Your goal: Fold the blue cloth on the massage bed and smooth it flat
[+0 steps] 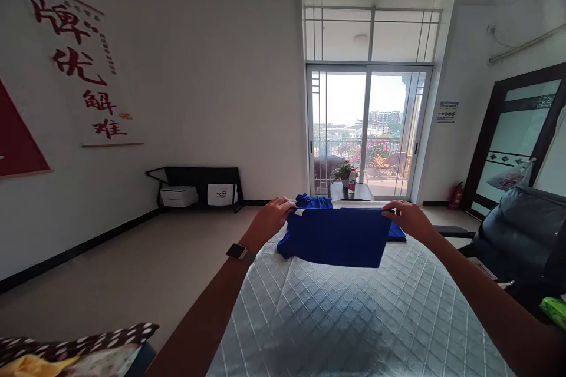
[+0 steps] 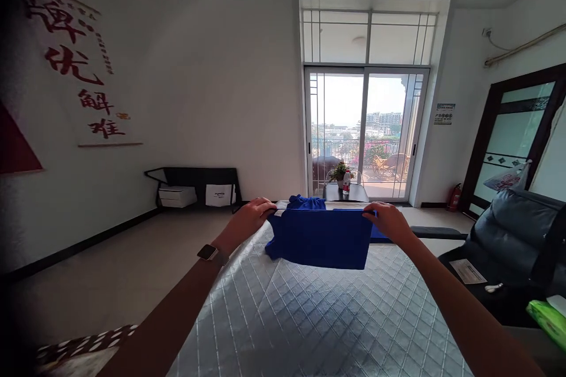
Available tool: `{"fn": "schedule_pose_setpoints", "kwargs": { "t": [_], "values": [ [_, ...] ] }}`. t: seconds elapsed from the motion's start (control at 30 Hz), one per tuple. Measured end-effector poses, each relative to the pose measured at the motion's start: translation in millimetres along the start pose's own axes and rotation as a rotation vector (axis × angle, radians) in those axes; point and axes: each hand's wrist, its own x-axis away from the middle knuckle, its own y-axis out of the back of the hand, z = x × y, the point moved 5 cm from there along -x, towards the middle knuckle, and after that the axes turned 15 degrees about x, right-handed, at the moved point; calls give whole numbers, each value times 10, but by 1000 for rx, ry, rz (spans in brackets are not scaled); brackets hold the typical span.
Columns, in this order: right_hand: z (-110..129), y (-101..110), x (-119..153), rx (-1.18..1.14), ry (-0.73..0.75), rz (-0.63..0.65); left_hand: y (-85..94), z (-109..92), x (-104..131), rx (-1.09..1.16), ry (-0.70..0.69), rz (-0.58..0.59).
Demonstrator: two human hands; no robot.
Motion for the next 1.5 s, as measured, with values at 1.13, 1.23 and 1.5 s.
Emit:
{"fn": "schedule_pose_setpoints", "kwargs": {
  "t": [1.13,1.23,1.5],
  "values": [
    [506,-1781,2774,-216,-94,386,-1706,-203,2804,210,495,162],
    [541,-1817,2786,-210,-104,386,-1722,-204,2830,207,524,160],
    [619,-1695,2621,-42,-114,485,-1744,-235,2772,44,613,346]
  ]
}}
